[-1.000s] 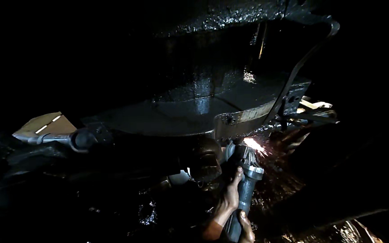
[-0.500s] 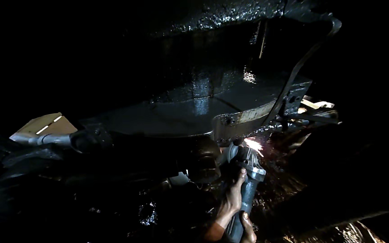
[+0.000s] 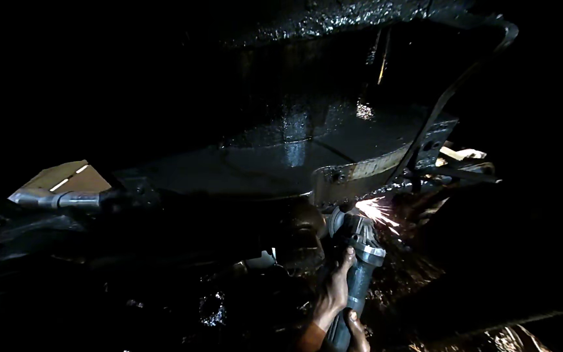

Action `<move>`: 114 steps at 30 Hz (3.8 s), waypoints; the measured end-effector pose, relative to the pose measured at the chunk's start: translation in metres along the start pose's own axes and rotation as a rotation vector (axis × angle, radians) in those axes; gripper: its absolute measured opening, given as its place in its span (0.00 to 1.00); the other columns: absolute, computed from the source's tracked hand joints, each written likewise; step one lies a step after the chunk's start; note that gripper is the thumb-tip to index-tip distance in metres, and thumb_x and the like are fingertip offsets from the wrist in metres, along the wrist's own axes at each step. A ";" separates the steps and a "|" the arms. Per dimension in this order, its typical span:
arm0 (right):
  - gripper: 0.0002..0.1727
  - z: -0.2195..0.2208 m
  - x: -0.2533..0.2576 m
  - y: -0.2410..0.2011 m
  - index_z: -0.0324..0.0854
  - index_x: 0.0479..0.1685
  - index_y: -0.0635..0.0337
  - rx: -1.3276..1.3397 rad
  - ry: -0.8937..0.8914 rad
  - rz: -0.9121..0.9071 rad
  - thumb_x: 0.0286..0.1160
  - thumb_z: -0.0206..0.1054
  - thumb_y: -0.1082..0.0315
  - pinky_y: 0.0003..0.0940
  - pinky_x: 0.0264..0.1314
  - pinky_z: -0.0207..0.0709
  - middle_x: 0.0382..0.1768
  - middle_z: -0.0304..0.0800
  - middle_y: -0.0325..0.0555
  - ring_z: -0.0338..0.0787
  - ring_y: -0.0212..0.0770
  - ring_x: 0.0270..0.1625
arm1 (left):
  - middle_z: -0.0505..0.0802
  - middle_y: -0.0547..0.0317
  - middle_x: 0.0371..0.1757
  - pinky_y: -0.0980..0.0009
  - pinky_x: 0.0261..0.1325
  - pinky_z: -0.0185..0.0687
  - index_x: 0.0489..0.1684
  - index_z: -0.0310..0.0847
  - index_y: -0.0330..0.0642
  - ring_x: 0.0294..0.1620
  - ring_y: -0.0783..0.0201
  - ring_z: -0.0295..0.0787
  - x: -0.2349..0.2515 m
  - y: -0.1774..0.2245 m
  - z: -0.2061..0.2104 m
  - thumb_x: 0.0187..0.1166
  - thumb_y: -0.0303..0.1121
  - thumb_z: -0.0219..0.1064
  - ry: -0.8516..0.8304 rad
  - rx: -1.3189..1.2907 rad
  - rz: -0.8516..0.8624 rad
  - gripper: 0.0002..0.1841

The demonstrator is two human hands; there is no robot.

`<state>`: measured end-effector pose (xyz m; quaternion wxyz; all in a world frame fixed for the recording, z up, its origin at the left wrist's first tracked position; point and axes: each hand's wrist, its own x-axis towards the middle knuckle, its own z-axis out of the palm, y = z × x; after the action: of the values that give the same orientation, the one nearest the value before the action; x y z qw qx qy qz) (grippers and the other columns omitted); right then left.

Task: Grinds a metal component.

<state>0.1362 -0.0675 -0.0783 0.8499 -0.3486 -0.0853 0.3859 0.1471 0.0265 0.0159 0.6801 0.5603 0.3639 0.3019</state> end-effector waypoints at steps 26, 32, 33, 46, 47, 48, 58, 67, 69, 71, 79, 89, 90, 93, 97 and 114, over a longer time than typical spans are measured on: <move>0.30 -0.007 -0.001 0.023 0.80 0.49 0.54 -0.224 -0.049 0.028 0.59 0.79 0.39 0.28 0.39 0.89 0.30 0.94 0.29 0.92 0.26 0.31 | 0.88 0.49 0.61 0.74 0.70 0.76 0.66 0.79 0.30 0.62 0.71 0.83 -0.003 -0.021 -0.030 0.92 0.38 0.48 0.181 -0.195 0.106 0.21; 0.24 -0.012 0.001 0.026 0.84 0.46 0.48 -0.216 -0.116 0.022 0.61 0.79 0.42 0.28 0.40 0.89 0.31 0.95 0.30 0.93 0.26 0.33 | 0.89 0.51 0.55 0.75 0.66 0.78 0.61 0.80 0.29 0.56 0.72 0.85 -0.004 -0.025 -0.035 0.91 0.36 0.48 0.227 -0.271 0.135 0.20; 0.23 -0.012 0.001 0.027 0.85 0.45 0.48 -0.218 -0.116 0.024 0.60 0.79 0.43 0.28 0.40 0.89 0.31 0.95 0.30 0.93 0.27 0.32 | 0.90 0.51 0.54 0.76 0.65 0.79 0.60 0.81 0.29 0.56 0.72 0.85 -0.005 -0.024 -0.036 0.92 0.35 0.47 0.235 -0.283 0.140 0.20; 0.17 -0.008 0.008 0.032 0.88 0.40 0.48 -0.366 -0.180 -0.029 0.61 0.78 0.47 0.23 0.44 0.87 0.32 0.94 0.25 0.92 0.21 0.35 | 0.87 0.49 0.59 0.77 0.69 0.75 0.64 0.77 0.26 0.60 0.73 0.82 -0.003 -0.031 -0.050 0.93 0.32 0.44 0.381 -0.377 0.171 0.20; 0.16 -0.007 0.008 0.032 0.89 0.39 0.47 -0.365 -0.185 -0.036 0.61 0.78 0.48 0.23 0.44 0.87 0.31 0.94 0.25 0.91 0.20 0.35 | 0.86 0.49 0.61 0.77 0.71 0.73 0.66 0.76 0.26 0.62 0.73 0.81 -0.004 -0.031 -0.051 0.93 0.31 0.43 0.374 -0.390 0.179 0.20; 0.15 -0.006 0.008 0.032 0.89 0.38 0.46 -0.367 -0.189 -0.043 0.60 0.79 0.48 0.22 0.44 0.87 0.31 0.94 0.24 0.91 0.20 0.35 | 0.85 0.49 0.62 0.78 0.71 0.72 0.67 0.75 0.25 0.63 0.73 0.80 -0.005 -0.029 -0.052 0.93 0.30 0.41 0.363 -0.405 0.178 0.21; 0.19 -0.015 0.016 0.042 0.89 0.39 0.51 -0.488 -0.269 -0.111 0.63 0.77 0.46 0.21 0.46 0.86 0.32 0.94 0.25 0.91 0.19 0.36 | 0.90 0.50 0.49 0.78 0.62 0.79 0.56 0.79 0.22 0.51 0.74 0.85 -0.004 -0.038 -0.060 0.90 0.26 0.46 0.526 -0.463 0.194 0.17; 0.19 -0.008 0.015 0.034 0.88 0.40 0.56 -0.562 -0.304 -0.139 0.63 0.78 0.50 0.20 0.45 0.87 0.32 0.94 0.25 0.91 0.18 0.36 | 0.87 0.47 0.62 0.76 0.68 0.77 0.70 0.72 0.25 0.60 0.72 0.84 -0.007 -0.036 -0.065 0.94 0.32 0.39 0.455 -0.593 0.177 0.22; 0.19 -0.008 0.015 0.032 0.88 0.42 0.54 -0.567 -0.324 -0.127 0.63 0.77 0.49 0.22 0.45 0.87 0.34 0.94 0.27 0.91 0.20 0.37 | 0.87 0.46 0.61 0.73 0.66 0.80 0.71 0.72 0.27 0.59 0.69 0.86 -0.006 -0.038 -0.067 0.95 0.35 0.37 0.429 -0.611 0.167 0.24; 0.20 -0.007 0.015 0.032 0.89 0.43 0.54 -0.570 -0.329 -0.113 0.63 0.78 0.48 0.24 0.45 0.88 0.34 0.95 0.28 0.92 0.22 0.36 | 0.88 0.48 0.59 0.71 0.62 0.84 0.73 0.71 0.29 0.55 0.69 0.87 -0.007 -0.037 -0.069 0.95 0.37 0.35 0.406 -0.629 0.156 0.25; 0.19 0.002 0.013 0.028 0.88 0.46 0.54 -0.654 -0.370 -0.130 0.64 0.78 0.51 0.27 0.43 0.90 0.34 0.95 0.27 0.93 0.24 0.35 | 0.93 0.51 0.39 0.63 0.37 0.92 0.65 0.74 0.36 0.33 0.61 0.93 -0.014 -0.028 -0.083 0.94 0.50 0.33 0.287 -0.749 0.136 0.29; 0.18 0.016 0.025 0.009 0.88 0.48 0.49 -0.715 -0.446 -0.179 0.64 0.80 0.51 0.22 0.51 0.89 0.40 0.95 0.21 0.92 0.19 0.43 | 0.89 0.60 0.47 0.84 0.62 0.78 0.59 0.75 0.24 0.51 0.83 0.85 -0.015 -0.017 -0.074 0.92 0.29 0.39 0.564 -0.615 0.275 0.19; 0.18 0.014 0.026 0.009 0.88 0.48 0.46 -0.725 -0.443 -0.172 0.64 0.79 0.49 0.22 0.48 0.89 0.39 0.95 0.20 0.92 0.19 0.41 | 0.90 0.59 0.42 0.84 0.59 0.80 0.52 0.79 0.22 0.47 0.82 0.87 -0.012 -0.023 -0.073 0.90 0.25 0.43 0.625 -0.563 0.307 0.17; 0.21 0.014 0.026 0.010 0.88 0.48 0.47 -0.718 -0.427 -0.154 0.62 0.80 0.45 0.23 0.44 0.90 0.37 0.95 0.23 0.93 0.21 0.39 | 0.89 0.59 0.43 0.80 0.62 0.79 0.52 0.79 0.26 0.51 0.79 0.86 -0.005 -0.036 -0.076 0.88 0.28 0.45 0.609 -0.497 0.364 0.17; 0.23 0.016 0.027 0.012 0.88 0.47 0.50 -0.715 -0.433 -0.163 0.62 0.80 0.43 0.26 0.40 0.91 0.36 0.95 0.27 0.93 0.24 0.36 | 0.91 0.65 0.46 0.78 0.60 0.82 0.57 0.81 0.39 0.53 0.80 0.87 -0.003 -0.035 -0.079 0.92 0.42 0.45 0.568 -0.516 0.341 0.20; 0.30 0.023 0.027 0.025 0.88 0.49 0.58 -0.820 -0.540 -0.169 0.63 0.79 0.40 0.26 0.44 0.91 0.38 0.95 0.33 0.93 0.25 0.39 | 0.91 0.77 0.32 0.83 0.45 0.86 0.42 0.83 0.55 0.37 0.85 0.89 -0.018 -0.030 -0.098 0.95 0.44 0.38 0.661 -0.632 0.365 0.23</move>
<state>0.1305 -0.0247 -0.0815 0.6188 -0.5337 -0.4750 0.3266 0.0556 0.0591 -0.0214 0.6009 0.2554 0.3467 0.6734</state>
